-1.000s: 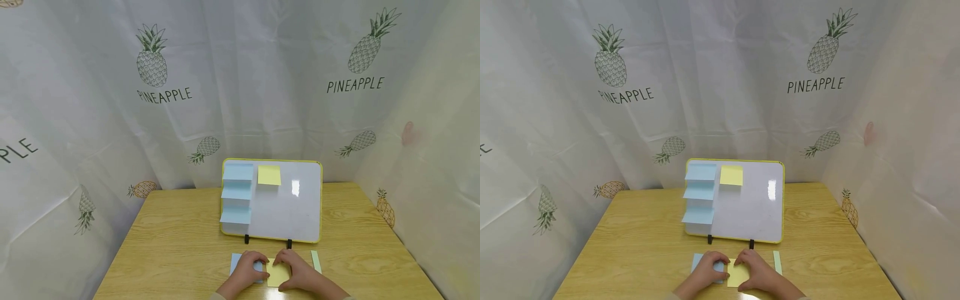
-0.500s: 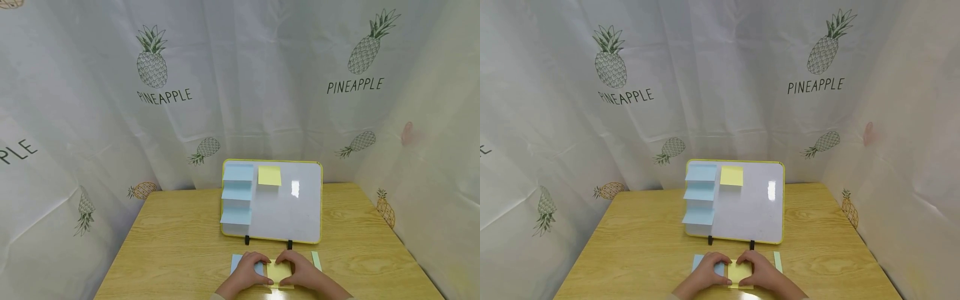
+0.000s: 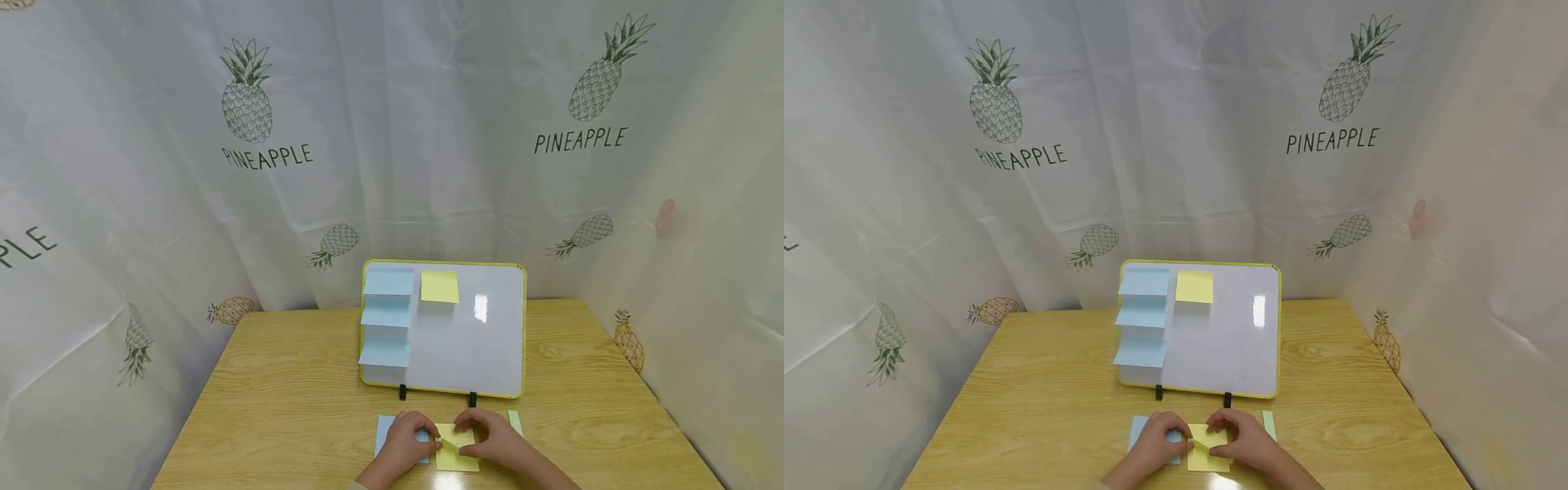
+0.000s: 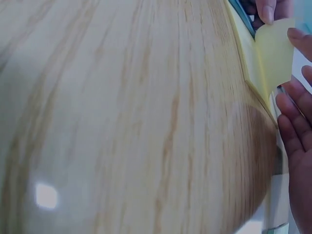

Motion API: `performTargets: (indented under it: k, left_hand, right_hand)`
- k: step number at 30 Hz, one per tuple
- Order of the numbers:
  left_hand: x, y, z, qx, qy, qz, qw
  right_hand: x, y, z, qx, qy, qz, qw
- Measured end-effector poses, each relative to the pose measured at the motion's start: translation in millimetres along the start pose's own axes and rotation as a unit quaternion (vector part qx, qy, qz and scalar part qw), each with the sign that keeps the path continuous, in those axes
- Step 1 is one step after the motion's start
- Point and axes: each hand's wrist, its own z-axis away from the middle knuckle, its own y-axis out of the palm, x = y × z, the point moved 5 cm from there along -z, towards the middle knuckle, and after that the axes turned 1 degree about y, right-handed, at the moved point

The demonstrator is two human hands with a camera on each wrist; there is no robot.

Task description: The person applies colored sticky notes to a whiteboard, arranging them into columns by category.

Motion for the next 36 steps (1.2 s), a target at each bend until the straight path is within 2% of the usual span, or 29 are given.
performTargets:
  k: [4,8,15,23,31,36]
  left_hand:
    - [-0.7,0.7,-0.8,-0.012,-0.001,-0.009,0.9999]
    - [-0.6,0.9,-0.7,-0.012,-0.009,-0.012,0.9998]
    - [-1.7,1.0,0.4,-0.018,-0.015,-0.028,0.9993]
    - [-3.2,4.0,-0.8,-0.03,0.004,-0.092,0.9952]
    - [-1.1,6.5,-1.5,-0.033,0.008,-0.097,0.9947]
    - [-1.3,6.2,-0.4,-0.037,0.007,-0.095,0.9948]
  right_hand:
    - [3,-2,4.5,0.011,-0.005,-0.046,0.9989]
    - [2,-3,10.0,-0.007,0.011,-0.063,0.9979]
    - [0,-9,14.1,-0.087,0.048,-0.033,0.9945]
    - [-4,-13,10.7,-0.16,0.084,-0.033,0.9829]
    - [-10,-12,7.9,-0.188,0.092,-0.032,0.9773]
    - [-12,-13,3.2,-0.214,0.127,-0.034,0.968]
